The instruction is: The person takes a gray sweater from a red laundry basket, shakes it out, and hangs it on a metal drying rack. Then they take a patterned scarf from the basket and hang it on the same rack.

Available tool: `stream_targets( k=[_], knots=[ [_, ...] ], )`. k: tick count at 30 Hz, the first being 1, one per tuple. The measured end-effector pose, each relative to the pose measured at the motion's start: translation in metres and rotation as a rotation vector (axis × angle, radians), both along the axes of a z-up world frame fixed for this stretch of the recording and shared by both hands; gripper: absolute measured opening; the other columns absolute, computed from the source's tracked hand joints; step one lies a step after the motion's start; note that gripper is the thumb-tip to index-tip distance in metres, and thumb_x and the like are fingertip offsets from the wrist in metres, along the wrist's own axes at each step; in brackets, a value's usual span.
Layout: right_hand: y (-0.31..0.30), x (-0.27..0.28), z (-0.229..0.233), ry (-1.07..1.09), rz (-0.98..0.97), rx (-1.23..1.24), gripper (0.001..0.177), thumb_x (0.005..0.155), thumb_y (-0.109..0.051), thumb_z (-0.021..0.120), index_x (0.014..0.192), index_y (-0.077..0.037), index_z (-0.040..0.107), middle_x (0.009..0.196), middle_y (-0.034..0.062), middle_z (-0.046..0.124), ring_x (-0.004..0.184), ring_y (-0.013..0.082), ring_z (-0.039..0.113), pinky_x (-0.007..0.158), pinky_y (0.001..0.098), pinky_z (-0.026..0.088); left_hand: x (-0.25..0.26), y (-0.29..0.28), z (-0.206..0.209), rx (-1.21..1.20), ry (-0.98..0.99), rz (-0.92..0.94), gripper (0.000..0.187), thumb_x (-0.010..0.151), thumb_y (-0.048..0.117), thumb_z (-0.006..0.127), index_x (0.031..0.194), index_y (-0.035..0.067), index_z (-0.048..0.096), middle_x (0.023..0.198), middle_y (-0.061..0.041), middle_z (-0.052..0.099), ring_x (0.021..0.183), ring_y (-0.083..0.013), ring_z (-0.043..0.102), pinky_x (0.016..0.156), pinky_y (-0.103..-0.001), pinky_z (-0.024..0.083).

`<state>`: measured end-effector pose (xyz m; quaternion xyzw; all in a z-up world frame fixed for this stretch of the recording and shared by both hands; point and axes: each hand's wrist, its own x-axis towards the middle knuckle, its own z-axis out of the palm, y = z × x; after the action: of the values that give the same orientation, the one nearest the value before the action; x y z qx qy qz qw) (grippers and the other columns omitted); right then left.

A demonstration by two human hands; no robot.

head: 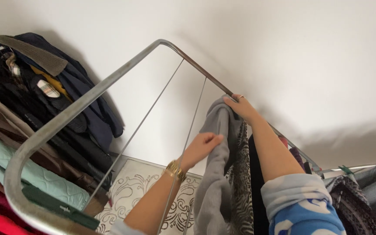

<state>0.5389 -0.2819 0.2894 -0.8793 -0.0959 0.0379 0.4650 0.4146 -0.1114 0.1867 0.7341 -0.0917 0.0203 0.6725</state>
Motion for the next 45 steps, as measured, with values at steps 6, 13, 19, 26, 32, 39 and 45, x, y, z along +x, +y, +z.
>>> stream_targets(
  k=[6,13,19,26,32,39,45],
  knots=[
    [0.012,-0.012,0.005,0.123,0.049,-0.029,0.076,0.095,-0.063,0.057,0.143,-0.005,0.056,0.149,0.0227,0.055,0.141,0.0416,0.047,0.115,0.0548,0.043,-0.061,0.017,0.029,-0.020,0.036,-0.125,0.034,0.100,0.034,0.066,0.079,0.008,0.068,0.066,0.002,0.058,0.063,-0.0078,0.047,0.055,-0.021,0.034],
    [-0.002,0.018,-0.024,-0.152,-0.031,-0.155,0.082,0.085,-0.069,0.073,0.124,0.002,0.068,0.129,0.0280,0.064,0.129,0.0469,0.056,0.108,0.0582,0.043,-0.065,0.023,0.030,0.057,-0.017,-0.256,0.033,0.101,0.034,0.064,0.081,0.008,0.068,0.063,0.004,0.056,0.063,-0.0045,0.048,0.056,-0.019,0.034],
    [-0.009,0.024,-0.008,-0.113,-0.192,0.424,0.044,0.085,-0.050,0.086,0.111,-0.016,0.075,0.113,0.0114,0.072,0.110,0.0311,0.068,0.094,0.0457,0.054,-0.076,0.030,0.040,0.077,0.010,-0.355,0.031,0.102,0.028,0.061,0.077,0.010,0.065,0.063,0.004,0.052,0.064,-0.0067,0.044,0.059,-0.021,0.033],
    [-0.041,-0.021,0.004,-0.155,-0.374,0.890,0.032,0.086,-0.033,0.081,0.109,-0.015,0.068,0.107,0.0111,0.065,0.101,0.0277,0.066,0.089,0.0456,0.056,-0.075,0.037,0.044,0.115,0.061,-0.430,0.032,0.103,0.028,0.058,0.077,0.010,0.067,0.063,0.003,0.057,0.064,-0.0078,0.049,0.063,-0.022,0.037],
    [-0.094,0.040,-0.089,-0.201,-0.431,-0.075,0.056,0.079,-0.047,0.080,0.125,-0.018,0.065,0.118,0.0119,0.066,0.119,0.0352,0.062,0.099,0.0523,0.050,-0.066,0.038,0.041,0.176,0.015,-0.390,0.035,0.102,0.033,0.060,0.078,0.009,0.067,0.063,0.000,0.060,0.064,-0.0088,0.049,0.059,-0.024,0.036],
    [-0.035,-0.003,-0.056,-0.299,-0.304,-0.610,0.044,0.081,-0.045,0.076,0.117,-0.020,0.071,0.120,0.0108,0.070,0.119,0.0375,0.066,0.102,0.0557,0.049,-0.061,0.036,0.040,0.170,-0.012,-0.335,0.032,0.098,0.034,0.067,0.087,0.004,0.072,0.071,-0.009,0.069,0.067,-0.0135,0.062,0.063,-0.025,0.048],
    [-0.009,0.049,-0.098,-0.311,-0.093,-0.817,0.026,0.089,-0.014,0.063,0.109,-0.003,0.075,0.098,0.0208,0.076,0.102,0.0387,0.074,0.086,0.0510,0.059,-0.062,0.036,0.053,0.196,-0.536,-0.285,0.068,0.094,0.034,0.073,0.152,0.013,0.044,0.157,-0.029,0.033,0.147,-0.0485,0.029,0.120,-0.056,0.025]
  ],
)
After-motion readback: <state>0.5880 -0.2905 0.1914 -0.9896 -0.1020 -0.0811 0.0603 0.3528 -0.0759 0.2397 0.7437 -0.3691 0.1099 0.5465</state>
